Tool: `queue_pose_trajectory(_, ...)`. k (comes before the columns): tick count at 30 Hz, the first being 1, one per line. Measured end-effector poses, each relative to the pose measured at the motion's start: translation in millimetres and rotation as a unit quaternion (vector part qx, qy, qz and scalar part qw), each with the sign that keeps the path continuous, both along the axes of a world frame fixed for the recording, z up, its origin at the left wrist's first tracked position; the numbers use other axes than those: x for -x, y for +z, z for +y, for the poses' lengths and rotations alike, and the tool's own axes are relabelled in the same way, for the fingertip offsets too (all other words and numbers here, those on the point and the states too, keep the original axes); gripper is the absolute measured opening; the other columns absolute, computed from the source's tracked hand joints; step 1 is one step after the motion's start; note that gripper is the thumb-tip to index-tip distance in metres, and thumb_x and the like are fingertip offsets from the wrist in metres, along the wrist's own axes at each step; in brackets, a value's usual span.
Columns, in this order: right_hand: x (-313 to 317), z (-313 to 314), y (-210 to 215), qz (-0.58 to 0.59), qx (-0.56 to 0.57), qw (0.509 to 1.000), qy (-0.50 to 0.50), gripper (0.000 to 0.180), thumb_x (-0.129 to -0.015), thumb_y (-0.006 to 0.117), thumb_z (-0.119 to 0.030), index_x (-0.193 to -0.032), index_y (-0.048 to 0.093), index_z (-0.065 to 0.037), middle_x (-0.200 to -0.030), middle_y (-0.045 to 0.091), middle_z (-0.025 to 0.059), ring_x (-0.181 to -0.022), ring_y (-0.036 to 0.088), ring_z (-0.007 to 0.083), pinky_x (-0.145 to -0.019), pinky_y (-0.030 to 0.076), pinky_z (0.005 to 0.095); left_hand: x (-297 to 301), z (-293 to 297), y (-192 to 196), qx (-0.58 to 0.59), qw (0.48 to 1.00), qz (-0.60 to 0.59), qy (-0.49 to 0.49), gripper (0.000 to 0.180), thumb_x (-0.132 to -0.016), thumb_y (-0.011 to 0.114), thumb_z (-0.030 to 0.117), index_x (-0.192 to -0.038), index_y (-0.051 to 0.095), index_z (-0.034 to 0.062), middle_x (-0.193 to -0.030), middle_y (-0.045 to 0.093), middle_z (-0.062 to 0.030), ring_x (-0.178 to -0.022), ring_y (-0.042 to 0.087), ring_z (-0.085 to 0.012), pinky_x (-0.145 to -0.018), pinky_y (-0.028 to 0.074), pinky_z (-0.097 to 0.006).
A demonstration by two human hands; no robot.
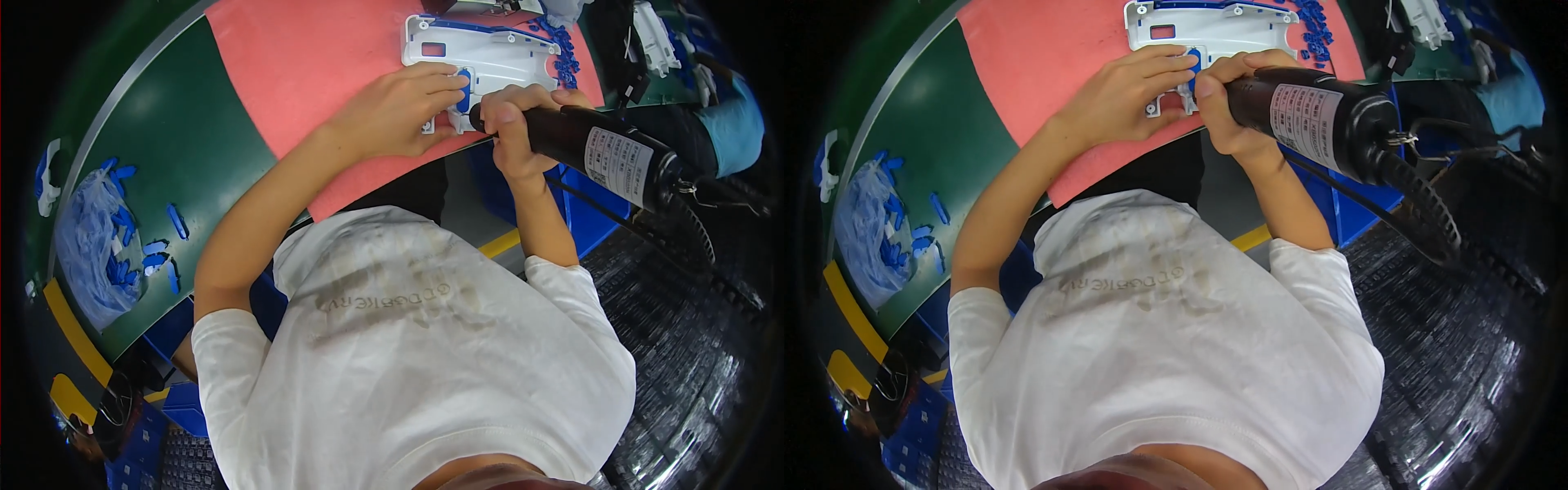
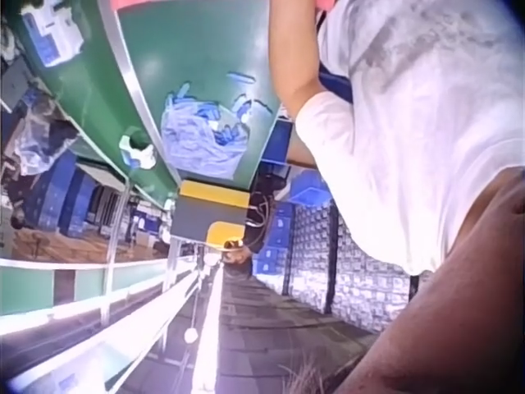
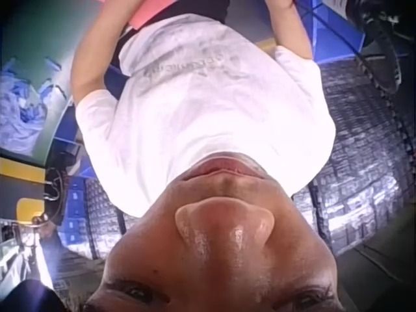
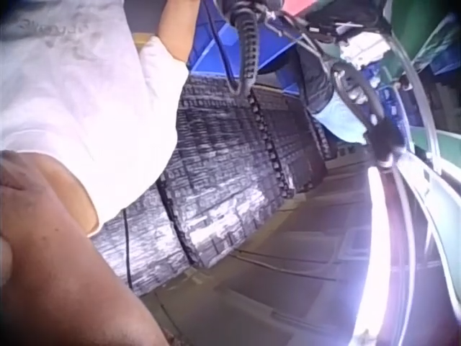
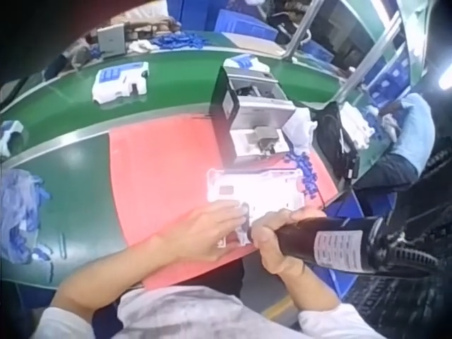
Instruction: Assembling plastic housing components using an electric screwdriver on an industrial assembly line.
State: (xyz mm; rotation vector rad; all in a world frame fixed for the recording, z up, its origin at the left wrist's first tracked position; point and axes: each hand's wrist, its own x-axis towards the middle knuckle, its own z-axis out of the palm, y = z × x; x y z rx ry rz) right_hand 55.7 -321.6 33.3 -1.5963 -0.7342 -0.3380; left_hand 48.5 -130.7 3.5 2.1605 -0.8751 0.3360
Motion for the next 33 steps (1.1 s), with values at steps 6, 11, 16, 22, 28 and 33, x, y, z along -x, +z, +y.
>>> queue_pose_trajectory(6,-4.5,-22.0,-25.7,0.048,0.055,0.986,-0.148,0.018,-0.094,0.053,-0.020,-0.084,0.052,-0.005,-0.077,0.053,0.0061,-0.073,0.053,0.0194,-0.075,0.043,0.0317,6.1,6.2,-7.3,-0.023,0.997,-0.074,-0.031,0.036,-0.072,0.077,0.014,-0.103,0.064,0.0022,-0.117,0.063,-0.0133,-0.120,0.054,-0.0332,-0.102,0.045,-0.043)
queue_pose_trajectory(11,6.7,-38.6,125.0,0.090,-0.277,0.952,0.094,0.005,-0.090,0.050,-0.011,-0.094,0.052,-0.010,-0.069,0.036,0.0008,-0.058,0.036,0.0126,-0.058,0.031,0.0319,25.7,5.2,19.8,0.047,0.997,-0.026,-0.050,0.023,-0.074,0.071,0.021,-0.085,0.068,0.0008,-0.093,0.067,-0.0174,-0.095,0.062,-0.0344,-0.082,0.048,-0.043)
queue_pose_trajectory(16,-21.2,-67.7,146.2,0.062,-0.298,0.951,0.055,0.017,-0.093,0.048,-0.014,-0.077,0.041,-0.010,-0.073,0.038,0.0007,-0.061,0.040,0.0127,-0.061,0.032,0.0329,64.4,79.6,111.4,0.182,0.901,0.393,0.005,0.027,-0.078,0.074,0.024,-0.088,0.072,-0.0005,-0.079,0.069,-0.0100,-0.074,0.066,-0.0186,-0.068,0.049,-0.032)
queue_pose_trajectory(22,-62.2,-18.8,62.5,0.102,-0.125,0.977,-0.142,0.030,-0.079,0.073,0.004,-0.103,0.057,-0.002,-0.079,0.060,0.0033,-0.065,0.058,0.0123,-0.060,0.049,0.0281,67.3,198.3,142.3,0.508,0.745,0.431,0.044,0.026,-0.085,0.071,0.021,-0.097,0.070,-0.0025,-0.089,0.069,-0.0080,-0.077,0.065,-0.0138,-0.072,0.053,-0.030)
queue_pose_trajectory(28,-49.4,22.0,50.9,0.075,-0.068,0.984,-0.144,0.037,-0.085,0.070,0.001,-0.117,0.050,0.001,-0.104,0.064,0.0096,-0.094,0.060,0.0137,-0.087,0.047,0.0274,-36.6,181.7,85.8,-0.010,0.972,0.004,0.235,0.023,-0.079,0.071,0.021,-0.088,0.068,0.0009,-0.087,0.067,-0.0154,-0.085,0.064,-0.0272,-0.077,0.050,-0.035)
queue_pose_trajectory(33,-41.8,42.5,37.7,0.050,-0.090,0.977,-0.188,0.049,-0.086,0.069,0.000,-0.127,0.043,0.002,-0.115,0.059,0.0120,-0.101,0.059,0.0172,-0.092,0.047,0.0300,-129.5,197.8,15.5,-0.103,0.958,-0.063,0.258,0.017,-0.080,0.068,0.018,-0.088,0.065,0.0035,-0.093,0.065,-0.0144,-0.094,0.062,-0.0323,-0.081,0.050,-0.042)
